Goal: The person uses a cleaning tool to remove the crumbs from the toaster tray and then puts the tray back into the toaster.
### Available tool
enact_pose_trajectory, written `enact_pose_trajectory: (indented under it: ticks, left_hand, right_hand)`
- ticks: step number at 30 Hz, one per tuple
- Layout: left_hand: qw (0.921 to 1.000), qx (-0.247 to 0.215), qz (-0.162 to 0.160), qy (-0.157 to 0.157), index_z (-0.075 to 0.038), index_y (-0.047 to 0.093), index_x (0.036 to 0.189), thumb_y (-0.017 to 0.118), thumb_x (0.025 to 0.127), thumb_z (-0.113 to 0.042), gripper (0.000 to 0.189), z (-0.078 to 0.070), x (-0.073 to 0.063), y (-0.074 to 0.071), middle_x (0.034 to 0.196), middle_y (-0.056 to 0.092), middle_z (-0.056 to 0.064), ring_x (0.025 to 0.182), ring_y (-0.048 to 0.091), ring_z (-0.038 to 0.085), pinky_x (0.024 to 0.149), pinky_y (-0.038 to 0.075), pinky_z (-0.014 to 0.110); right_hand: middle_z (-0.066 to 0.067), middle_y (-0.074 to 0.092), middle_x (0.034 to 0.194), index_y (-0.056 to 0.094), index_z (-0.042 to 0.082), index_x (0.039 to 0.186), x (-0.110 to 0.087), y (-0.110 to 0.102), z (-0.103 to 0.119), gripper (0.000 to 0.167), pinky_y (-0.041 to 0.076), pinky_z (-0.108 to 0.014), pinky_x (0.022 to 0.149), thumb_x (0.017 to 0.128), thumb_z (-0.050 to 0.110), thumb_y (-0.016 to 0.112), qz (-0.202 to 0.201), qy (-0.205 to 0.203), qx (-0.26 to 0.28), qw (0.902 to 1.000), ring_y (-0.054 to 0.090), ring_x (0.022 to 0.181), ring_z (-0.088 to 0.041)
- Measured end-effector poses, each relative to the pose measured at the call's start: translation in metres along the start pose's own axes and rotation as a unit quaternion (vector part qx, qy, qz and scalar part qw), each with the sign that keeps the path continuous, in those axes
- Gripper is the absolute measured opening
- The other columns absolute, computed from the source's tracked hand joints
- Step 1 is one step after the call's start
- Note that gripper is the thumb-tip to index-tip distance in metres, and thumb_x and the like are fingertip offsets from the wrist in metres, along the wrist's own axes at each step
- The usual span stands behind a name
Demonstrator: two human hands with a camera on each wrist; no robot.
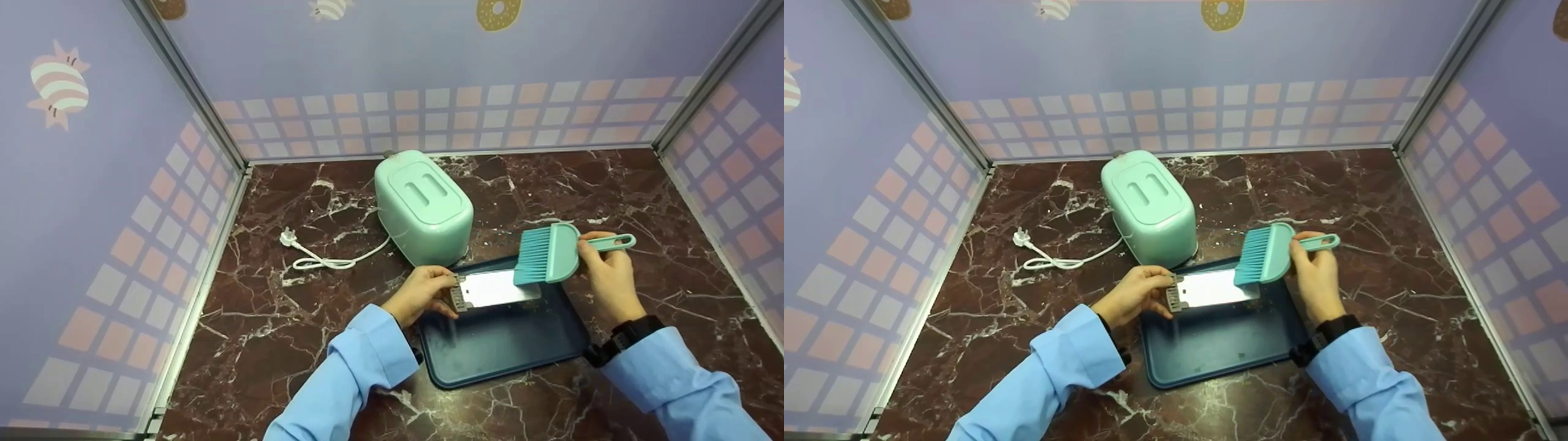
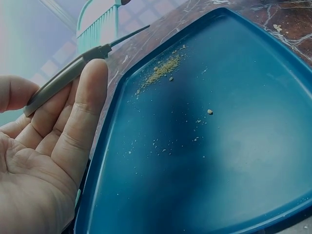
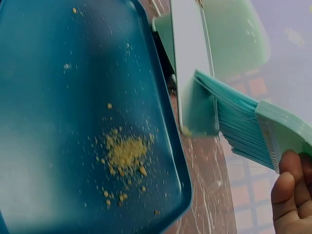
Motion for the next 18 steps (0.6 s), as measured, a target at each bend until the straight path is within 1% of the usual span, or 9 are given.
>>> enact_pose_trajectory:
  ticks: [1,4,6,8,11,14,16,18]
  left_hand:
    - [1.0,-0.001,0.0,0.0,0.006,0.066,0.103,0.059,0.099,-0.008,0.016,0.0,0.0,0.0,0.085,0.07,0.016,0.066,0.07,0.025,0.064,0.067,0.045]
    - [1.0,-0.002,-0.001,0.001,0.006,0.066,0.103,0.06,0.099,-0.008,0.015,0.0,0.001,-0.001,0.085,0.07,0.015,0.067,0.07,0.025,0.063,0.067,0.045]
    - [1.0,-0.004,-0.003,0.001,0.006,0.066,0.103,0.06,0.099,-0.007,0.015,0.001,0.0,-0.001,0.086,0.07,0.016,0.067,0.07,0.025,0.063,0.067,0.045]
    - [1.0,-0.004,-0.004,0.002,0.006,0.066,0.103,0.06,0.099,-0.007,0.016,0.0,0.0,-0.002,0.086,0.069,0.016,0.066,0.07,0.025,0.063,0.067,0.045]
    - [1.0,-0.005,-0.007,0.004,0.007,0.067,0.104,0.06,0.098,-0.007,0.016,0.0,-0.001,-0.002,0.085,0.069,0.016,0.066,0.07,0.025,0.062,0.067,0.045]
    - [0.9999,-0.004,-0.011,0.006,0.007,0.067,0.103,0.06,0.098,-0.007,0.017,0.0,-0.001,-0.003,0.084,0.07,0.015,0.065,0.07,0.025,0.062,0.067,0.044]
    - [0.9999,-0.003,-0.013,0.006,0.007,0.067,0.104,0.059,0.098,-0.007,0.017,0.0,0.0,-0.004,0.083,0.07,0.015,0.064,0.07,0.024,0.062,0.067,0.044]
    - [0.9999,-0.003,-0.015,0.006,0.007,0.067,0.104,0.059,0.098,-0.006,0.017,0.0,0.0,-0.004,0.083,0.07,0.015,0.064,0.07,0.024,0.061,0.067,0.043]
  right_hand:
    - [-0.009,0.06,0.103,0.051,0.0,0.127,0.001,-0.003,0.0,0.035,0.054,-0.02,0.058,0.105,0.026,0.059,-0.007,0.001,-0.001,1.0,0.06,0.076,-0.012]
    - [-0.007,0.061,0.101,0.053,0.002,0.125,0.003,-0.01,-0.001,0.032,0.055,-0.018,0.059,0.105,0.027,0.058,-0.028,0.0,-0.036,0.999,0.061,0.076,-0.01]
    - [-0.007,0.061,0.102,0.054,0.003,0.124,0.005,-0.015,-0.002,0.03,0.057,-0.019,0.06,0.105,0.026,0.058,-0.035,0.003,-0.039,0.9986,0.063,0.077,-0.01]
    - [-0.007,0.061,0.099,0.055,0.003,0.123,0.006,-0.019,-0.002,0.028,0.057,-0.018,0.058,0.105,0.024,0.058,-0.046,0.007,-0.039,0.9982,0.063,0.074,-0.009]
    - [-0.005,0.061,0.094,0.055,0.005,0.122,0.007,-0.023,0.0,0.025,0.055,-0.018,0.054,0.105,0.024,0.055,-0.067,0.003,-0.067,0.9956,0.061,0.068,-0.009]
    - [-0.004,0.059,0.09,0.056,0.008,0.121,0.007,-0.026,0.002,0.023,0.051,-0.017,0.051,0.106,0.025,0.052,-0.097,-0.001,-0.101,0.9902,0.056,0.063,-0.008]
    - [-0.005,0.058,0.089,0.056,0.009,0.121,0.007,-0.026,0.005,0.022,0.049,-0.018,0.05,0.106,0.024,0.053,-0.116,-0.006,-0.094,0.9888,0.054,0.062,-0.01]
    - [-0.005,0.057,0.091,0.057,0.007,0.122,0.007,-0.024,0.007,0.022,0.048,-0.018,0.053,0.106,0.022,0.054,-0.129,-0.019,-0.08,0.9882,0.053,0.066,-0.011]
Point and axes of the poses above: each hand's wrist, its own x-axis towards the middle knuckle, its own y-axis out of the palm, z = x × y, the point moved 5 cm from there along x, towards the middle knuckle
